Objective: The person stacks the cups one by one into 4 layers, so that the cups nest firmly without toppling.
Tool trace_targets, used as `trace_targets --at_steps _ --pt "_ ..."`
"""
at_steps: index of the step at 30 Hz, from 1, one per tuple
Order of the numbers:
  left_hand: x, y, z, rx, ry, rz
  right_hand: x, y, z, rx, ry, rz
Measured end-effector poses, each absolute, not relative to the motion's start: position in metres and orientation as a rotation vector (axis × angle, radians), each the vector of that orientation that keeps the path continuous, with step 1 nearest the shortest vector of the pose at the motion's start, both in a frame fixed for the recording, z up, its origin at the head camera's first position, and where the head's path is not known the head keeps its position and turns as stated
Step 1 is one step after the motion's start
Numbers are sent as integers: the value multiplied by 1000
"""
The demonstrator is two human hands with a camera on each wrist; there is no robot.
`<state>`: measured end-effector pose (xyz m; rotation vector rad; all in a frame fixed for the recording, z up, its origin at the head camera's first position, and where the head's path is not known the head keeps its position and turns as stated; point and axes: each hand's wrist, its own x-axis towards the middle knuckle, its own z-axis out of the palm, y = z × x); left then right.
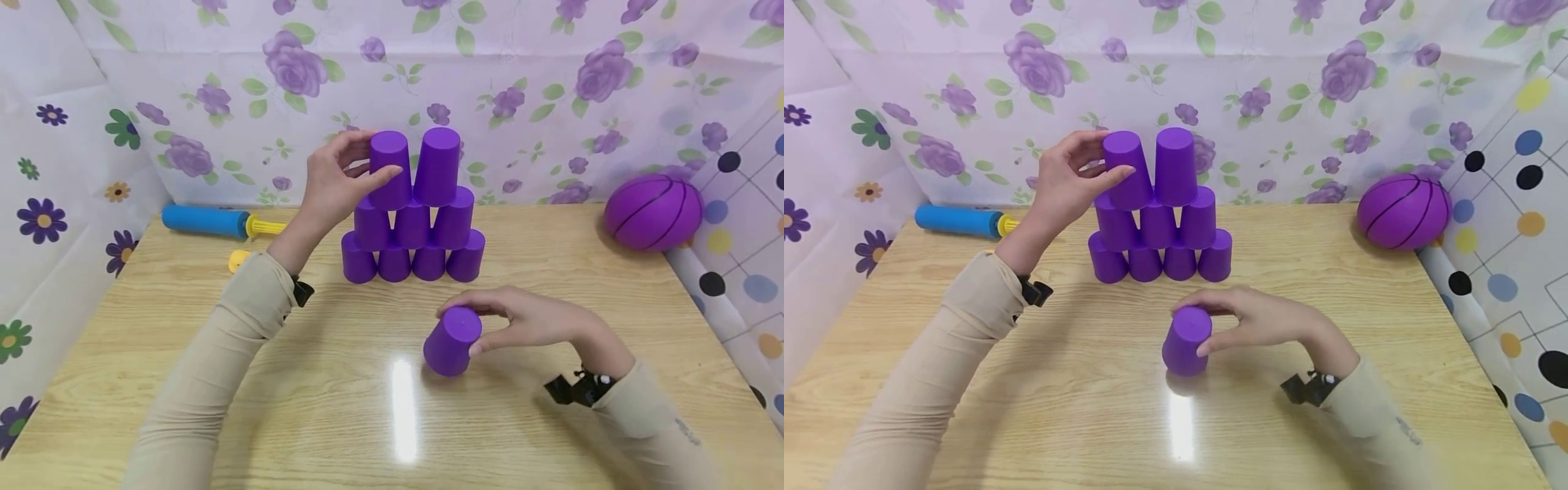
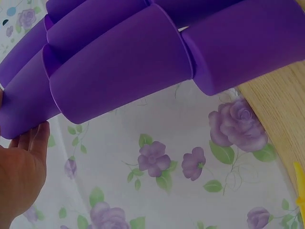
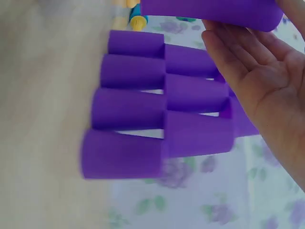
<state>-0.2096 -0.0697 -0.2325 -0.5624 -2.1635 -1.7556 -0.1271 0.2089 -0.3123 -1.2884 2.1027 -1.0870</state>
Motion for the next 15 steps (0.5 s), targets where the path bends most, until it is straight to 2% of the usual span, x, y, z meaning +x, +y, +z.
trace_targets --at_steps 15 --pt "-212 -75 -230 -594 -2192 -1779 -167 196 -188 -1191 2340 -848"
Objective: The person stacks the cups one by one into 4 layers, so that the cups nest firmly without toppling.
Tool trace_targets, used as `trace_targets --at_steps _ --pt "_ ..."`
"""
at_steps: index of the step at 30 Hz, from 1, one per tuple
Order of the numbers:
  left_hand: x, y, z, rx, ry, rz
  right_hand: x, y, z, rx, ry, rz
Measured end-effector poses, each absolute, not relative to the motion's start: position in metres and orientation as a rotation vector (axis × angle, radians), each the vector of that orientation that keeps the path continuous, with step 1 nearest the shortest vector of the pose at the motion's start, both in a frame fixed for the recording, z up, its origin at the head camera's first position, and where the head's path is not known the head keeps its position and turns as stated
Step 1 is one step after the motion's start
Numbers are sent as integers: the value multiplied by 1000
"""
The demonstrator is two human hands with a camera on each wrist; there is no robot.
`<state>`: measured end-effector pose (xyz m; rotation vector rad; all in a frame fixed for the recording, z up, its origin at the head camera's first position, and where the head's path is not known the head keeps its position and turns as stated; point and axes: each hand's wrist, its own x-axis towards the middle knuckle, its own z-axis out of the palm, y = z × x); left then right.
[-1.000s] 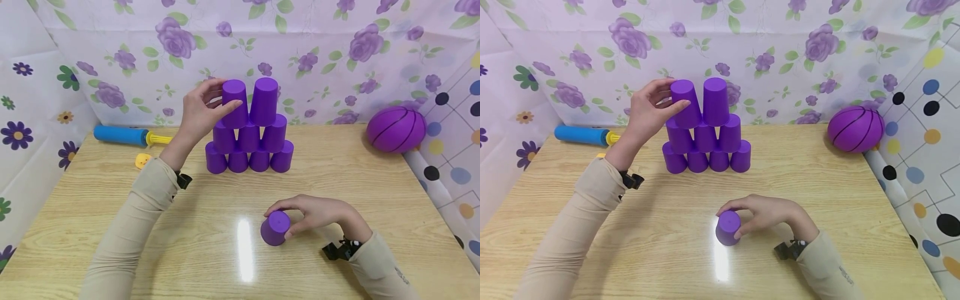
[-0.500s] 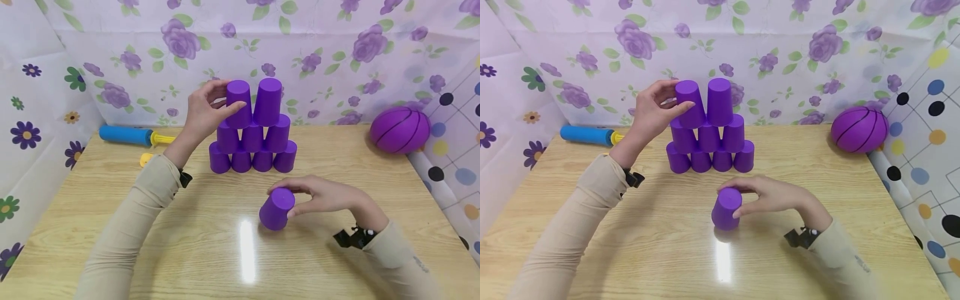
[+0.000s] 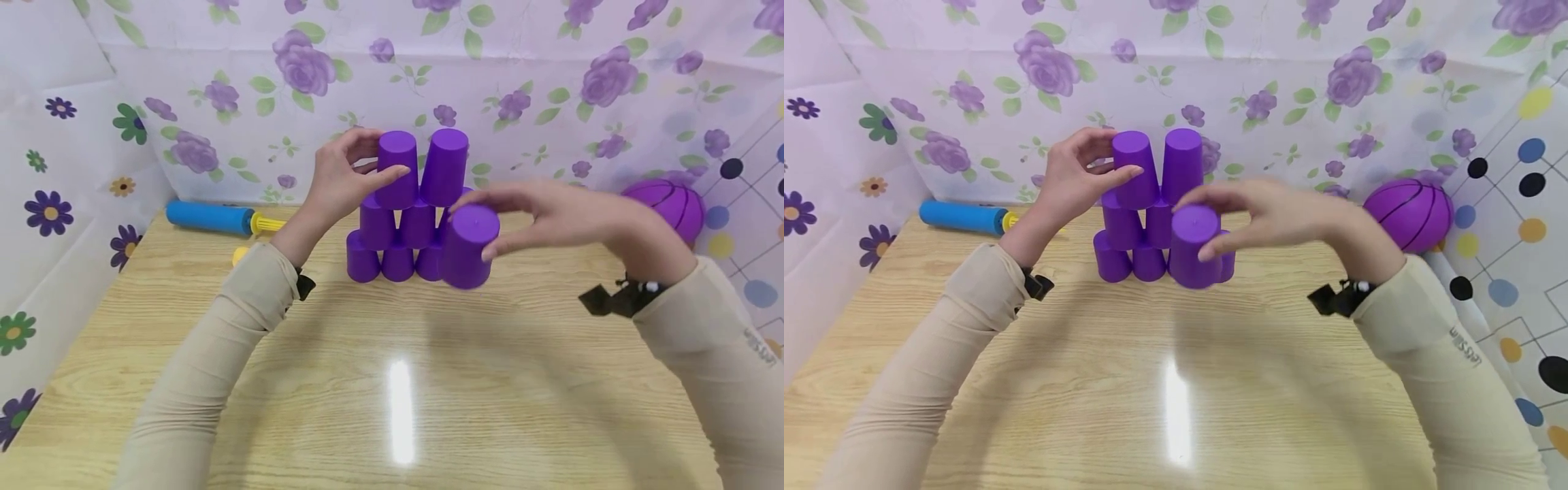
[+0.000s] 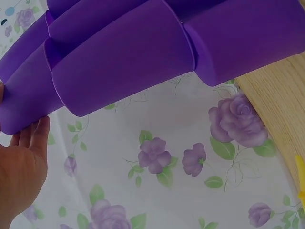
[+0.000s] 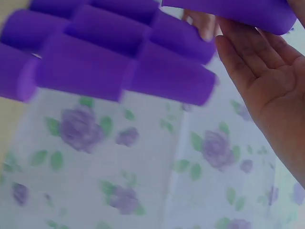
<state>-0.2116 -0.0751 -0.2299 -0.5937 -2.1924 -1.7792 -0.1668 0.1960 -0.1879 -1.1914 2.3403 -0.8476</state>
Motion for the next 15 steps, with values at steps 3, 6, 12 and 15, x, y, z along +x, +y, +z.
trace_targets --at_steps 3,6,12,15 --pt "-211 -76 -229 -596 -2188 -1780 -175 191 -168 -1174 2373 -874" --pt "-212 -76 -230 -599 -2186 -1782 -180 185 -153 -1163 2421 -876" --pt "-224 -78 -239 -625 -2171 -1793 -195 174 -138 -1245 2456 -975" --pt "-232 -79 -246 -630 -2161 -1794 -204 169 -132 -1196 2468 -1046"
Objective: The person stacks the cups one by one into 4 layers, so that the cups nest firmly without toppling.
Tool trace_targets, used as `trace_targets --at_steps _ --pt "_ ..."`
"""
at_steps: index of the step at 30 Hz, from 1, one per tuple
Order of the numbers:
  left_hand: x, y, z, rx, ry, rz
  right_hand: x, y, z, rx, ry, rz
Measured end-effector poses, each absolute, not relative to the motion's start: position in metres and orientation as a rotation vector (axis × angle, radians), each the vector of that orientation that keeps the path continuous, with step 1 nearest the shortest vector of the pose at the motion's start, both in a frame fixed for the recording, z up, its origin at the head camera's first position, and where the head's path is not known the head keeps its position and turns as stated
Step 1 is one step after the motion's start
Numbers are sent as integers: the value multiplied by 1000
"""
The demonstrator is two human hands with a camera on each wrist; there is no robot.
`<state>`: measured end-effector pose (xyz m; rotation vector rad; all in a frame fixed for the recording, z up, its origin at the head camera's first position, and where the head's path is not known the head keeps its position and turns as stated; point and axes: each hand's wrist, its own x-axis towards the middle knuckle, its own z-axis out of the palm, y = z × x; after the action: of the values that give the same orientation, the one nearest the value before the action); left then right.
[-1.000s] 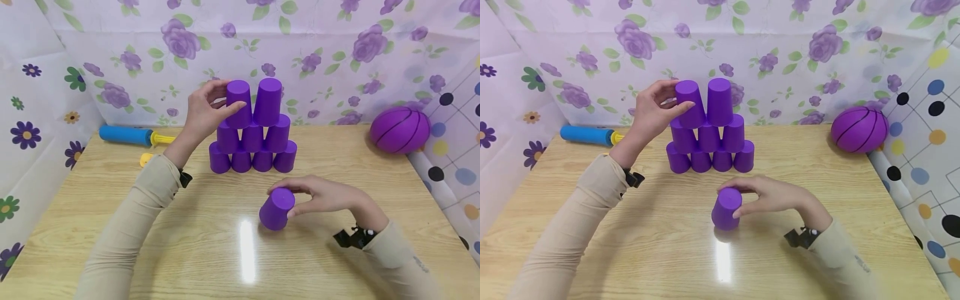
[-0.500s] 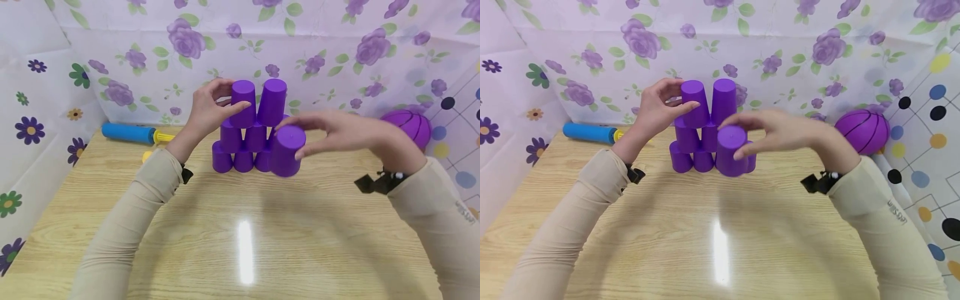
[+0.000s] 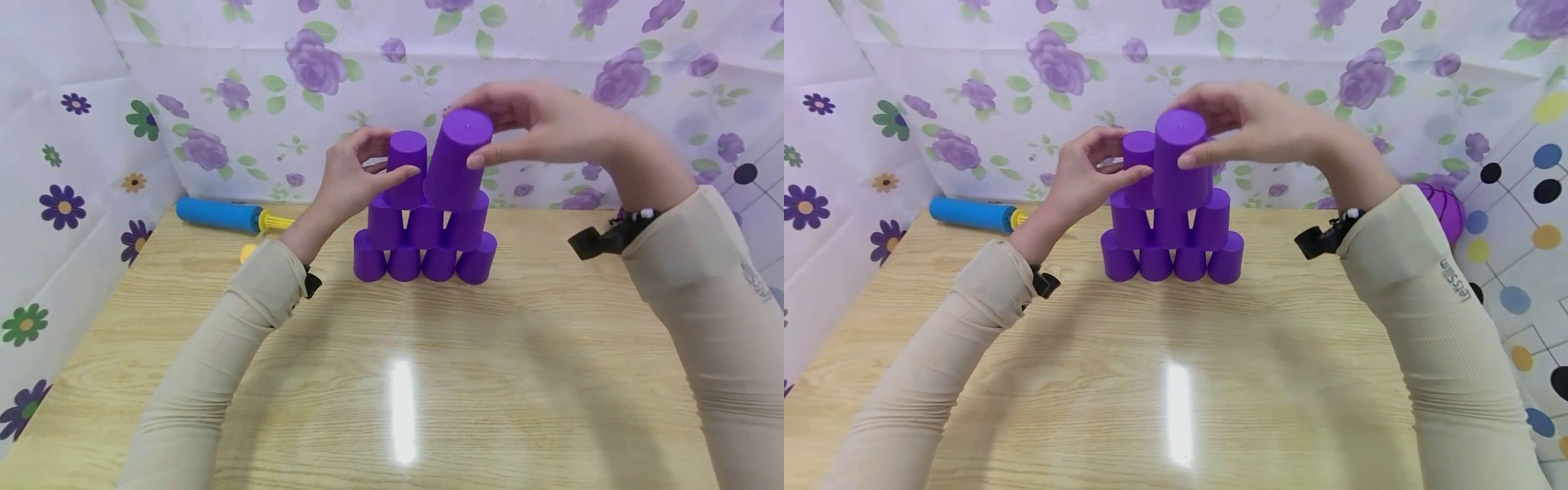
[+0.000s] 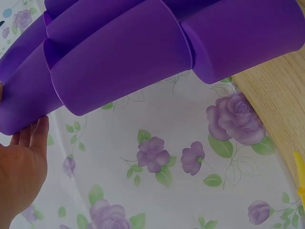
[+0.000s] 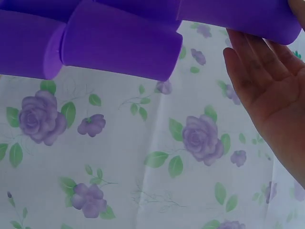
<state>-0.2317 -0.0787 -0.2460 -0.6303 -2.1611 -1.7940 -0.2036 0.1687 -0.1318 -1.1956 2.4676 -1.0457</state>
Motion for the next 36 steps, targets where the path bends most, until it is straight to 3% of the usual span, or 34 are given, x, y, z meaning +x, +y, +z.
trace_targets --at_steps 12,19,36 --pt "-216 -73 -233 -641 -2183 -1803 -228 159 -121 -925 2542 -1422" --pt "-233 -76 -249 -678 -2152 -1794 -238 154 -121 -814 2654 -1421" --pt "-225 -70 -243 -596 -2242 -1731 -249 148 -130 -766 2656 -1380"
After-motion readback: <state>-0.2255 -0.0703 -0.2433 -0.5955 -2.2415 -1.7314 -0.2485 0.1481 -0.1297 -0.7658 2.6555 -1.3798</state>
